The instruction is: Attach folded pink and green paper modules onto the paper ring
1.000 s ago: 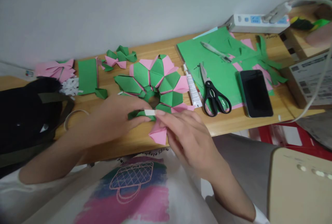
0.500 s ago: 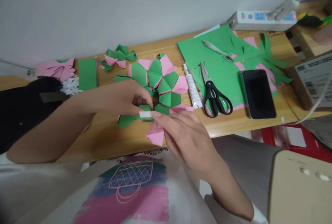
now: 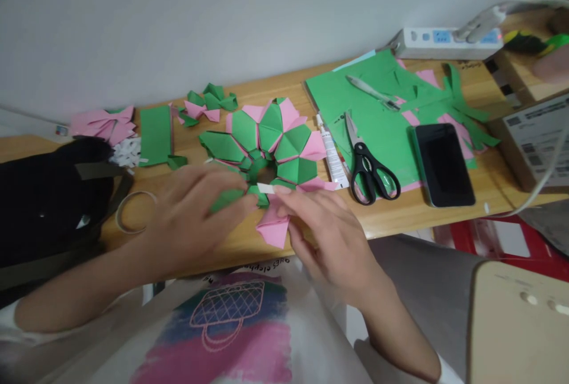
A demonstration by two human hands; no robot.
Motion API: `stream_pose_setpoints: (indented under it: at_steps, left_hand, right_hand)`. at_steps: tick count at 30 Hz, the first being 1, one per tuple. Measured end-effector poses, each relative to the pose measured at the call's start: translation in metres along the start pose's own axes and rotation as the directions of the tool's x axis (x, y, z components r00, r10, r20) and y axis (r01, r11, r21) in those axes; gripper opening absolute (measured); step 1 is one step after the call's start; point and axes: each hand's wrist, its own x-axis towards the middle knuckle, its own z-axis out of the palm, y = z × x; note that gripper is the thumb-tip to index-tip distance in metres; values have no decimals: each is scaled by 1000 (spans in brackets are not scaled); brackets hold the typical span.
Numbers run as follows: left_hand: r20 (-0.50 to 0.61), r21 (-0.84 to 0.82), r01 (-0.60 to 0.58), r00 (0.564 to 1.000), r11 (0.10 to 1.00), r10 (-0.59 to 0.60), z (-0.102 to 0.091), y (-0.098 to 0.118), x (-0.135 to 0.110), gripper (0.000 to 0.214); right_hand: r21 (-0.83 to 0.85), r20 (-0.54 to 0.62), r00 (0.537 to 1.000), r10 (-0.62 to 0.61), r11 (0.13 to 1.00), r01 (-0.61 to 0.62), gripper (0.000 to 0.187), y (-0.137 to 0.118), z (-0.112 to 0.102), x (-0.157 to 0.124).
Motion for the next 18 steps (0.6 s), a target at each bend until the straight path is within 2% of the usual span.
stream_pose_setpoints:
  at_steps: [3,5,9,13,18]
  left_hand:
    - [-111,64,-96,988,993,103,1,5,-9,10]
    - [-122,58,-86,988,995,92,3,5,-14,11]
    - [-105,28,-43,993,999,45,8,7,-22,10]
    - [-59,82,-4,998,997,9,17,10,-27,11]
    - [-50,168,-53,997,984,62,28,11,-32,17]
  right_hand:
    - [-18,3,1000,2,1000,-2,74,0,1,1]
    - [-23,6,1000,-4,1000,4,75,-1,1,2]
    - [-50,2,1000,-10,999,10,73,-1,1,5]
    - [-48,-4,1000,-7,999,7,72,-1,1,7]
    - [-50,1,1000,4,999,-4,74,-1,2,5]
